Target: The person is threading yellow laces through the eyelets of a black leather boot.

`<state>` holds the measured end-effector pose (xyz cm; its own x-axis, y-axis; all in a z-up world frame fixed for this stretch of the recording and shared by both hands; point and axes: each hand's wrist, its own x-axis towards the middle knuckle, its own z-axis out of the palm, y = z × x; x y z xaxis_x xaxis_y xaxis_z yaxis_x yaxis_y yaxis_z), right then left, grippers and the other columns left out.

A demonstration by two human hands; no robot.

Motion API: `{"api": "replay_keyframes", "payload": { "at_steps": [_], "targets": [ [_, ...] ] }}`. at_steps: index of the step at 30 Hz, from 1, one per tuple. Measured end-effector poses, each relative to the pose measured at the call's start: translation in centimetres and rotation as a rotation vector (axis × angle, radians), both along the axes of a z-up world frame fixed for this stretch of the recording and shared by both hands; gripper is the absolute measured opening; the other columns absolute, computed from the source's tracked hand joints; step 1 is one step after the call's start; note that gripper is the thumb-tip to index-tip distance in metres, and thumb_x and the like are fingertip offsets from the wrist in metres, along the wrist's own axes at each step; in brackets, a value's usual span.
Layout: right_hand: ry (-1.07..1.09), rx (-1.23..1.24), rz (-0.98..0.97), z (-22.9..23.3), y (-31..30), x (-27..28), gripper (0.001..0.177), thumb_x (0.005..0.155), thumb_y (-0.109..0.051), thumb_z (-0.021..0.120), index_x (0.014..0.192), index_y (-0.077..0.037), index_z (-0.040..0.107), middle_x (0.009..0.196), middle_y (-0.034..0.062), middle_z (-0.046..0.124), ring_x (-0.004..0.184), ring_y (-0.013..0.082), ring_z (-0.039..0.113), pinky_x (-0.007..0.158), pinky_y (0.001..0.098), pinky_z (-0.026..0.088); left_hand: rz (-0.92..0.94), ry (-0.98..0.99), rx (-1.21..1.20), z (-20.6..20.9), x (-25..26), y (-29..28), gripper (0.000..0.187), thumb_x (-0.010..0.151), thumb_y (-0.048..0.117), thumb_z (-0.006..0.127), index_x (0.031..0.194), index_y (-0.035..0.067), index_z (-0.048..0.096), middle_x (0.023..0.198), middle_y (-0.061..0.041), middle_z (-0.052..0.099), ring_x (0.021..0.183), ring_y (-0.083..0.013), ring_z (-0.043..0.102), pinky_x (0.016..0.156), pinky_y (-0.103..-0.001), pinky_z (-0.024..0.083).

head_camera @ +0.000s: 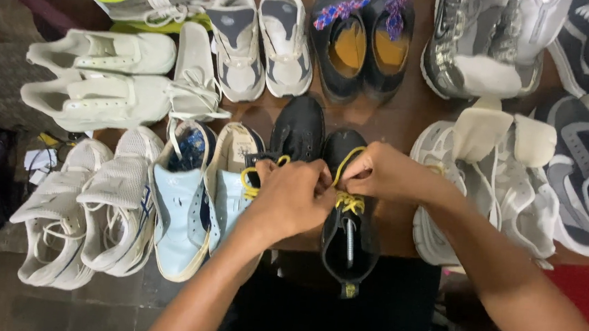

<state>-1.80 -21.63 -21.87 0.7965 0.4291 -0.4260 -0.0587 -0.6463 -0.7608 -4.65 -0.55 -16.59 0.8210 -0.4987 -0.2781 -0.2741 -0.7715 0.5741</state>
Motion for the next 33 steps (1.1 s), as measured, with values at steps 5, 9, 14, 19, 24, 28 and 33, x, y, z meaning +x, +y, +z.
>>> {"api": "replay_keyframes", "payload": {
  "at_steps": [5, 9, 14, 19, 24, 28, 33],
  "targets": [
    [-0.139, -0.112, 0.172, -0.7, 0.0, 0.1, 0.017, 0.082, -0.013, 0.064, 0.073, -0.016, 0.079, 0.053, 0.0073, 0.062, 0.056, 0.0169, 0.052, 0.056, 0.0370, 0.042, 0.040, 0.121, -0.081, 3.2, 0.4, -0.4, 0.023, 0.087, 0.018, 0.061, 0.097, 0.001, 0.073, 0.079, -0.023, 0.073, 0.078, -0.0468, 0.073, 0.076, -0.050, 0.053],
    [-0.068, 0.025, 0.134, 1.4, 0.1, -0.6, 0.022, 0.080, -0.008, 0.061, 0.080, -0.016, 0.082, 0.059, 0.0036, 0.069, 0.059, 0.0122, 0.052, 0.057, 0.0313, 0.044, 0.017, 0.109, -0.038, 1.6, 1.3, -0.5, 0.021, 0.087, 0.019, 0.063, 0.095, 0.003, 0.074, 0.077, -0.020, 0.074, 0.079, -0.0452, 0.074, 0.069, -0.050, 0.056],
    [-0.042, 0.180, 0.019, 3.1, 0.1, -0.9, 0.028, 0.079, -0.004, 0.059, 0.086, -0.008, 0.085, 0.066, 0.0029, 0.074, 0.061, 0.0125, 0.051, 0.057, 0.0319, 0.044, -0.004, 0.166, -0.066, 2.3, 1.8, -0.3, 0.030, 0.095, 0.018, 0.054, 0.109, -0.001, 0.073, 0.075, -0.017, 0.075, 0.070, -0.0377, 0.073, 0.069, -0.045, 0.057],
    [-0.038, 0.139, 0.053, -1.6, -1.1, 0.0, 0.024, 0.078, -0.004, 0.058, 0.076, -0.010, 0.082, 0.059, -0.0031, 0.060, 0.058, 0.0109, 0.047, 0.057, 0.0274, 0.038, 0.071, 0.211, -0.093, 4.3, 1.4, -0.5, 0.025, 0.087, 0.029, 0.060, 0.085, 0.007, 0.072, 0.067, -0.015, 0.073, 0.066, -0.0348, 0.073, 0.062, -0.041, 0.055],
    [0.027, 0.148, 0.011, 1.1, -0.7, -0.7, 0.024, 0.080, -0.003, 0.055, 0.071, -0.005, 0.077, 0.063, -0.0042, 0.059, 0.058, 0.0161, 0.045, 0.059, 0.0305, 0.037, 0.074, 0.203, -0.063, 3.5, 1.8, -1.0, 0.024, 0.086, 0.030, 0.065, 0.089, 0.008, 0.074, 0.072, -0.017, 0.075, 0.070, -0.0369, 0.075, 0.059, -0.041, 0.056],
    [0.025, 0.121, -0.012, 4.0, 0.0, -1.0, 0.023, 0.079, -0.004, 0.057, 0.069, -0.006, 0.078, 0.058, 0.0016, 0.062, 0.058, 0.0152, 0.047, 0.059, 0.0297, 0.040, 0.052, 0.229, -0.081, 2.8, 2.2, -1.1, 0.025, 0.088, 0.028, 0.064, 0.097, 0.006, 0.073, 0.072, -0.018, 0.074, 0.070, -0.0365, 0.075, 0.059, -0.042, 0.057],
    [-0.014, 0.158, 0.008, 4.7, -0.2, -1.6, 0.021, 0.080, -0.006, 0.061, 0.070, -0.007, 0.080, 0.062, 0.0072, 0.070, 0.060, 0.0171, 0.051, 0.059, 0.0326, 0.041, 0.088, 0.239, -0.099, 3.4, 1.9, -1.1, 0.025, 0.089, 0.030, 0.060, 0.094, 0.011, 0.076, 0.065, -0.014, 0.073, 0.059, -0.0311, 0.072, 0.055, -0.038, 0.059]
  ]
}}
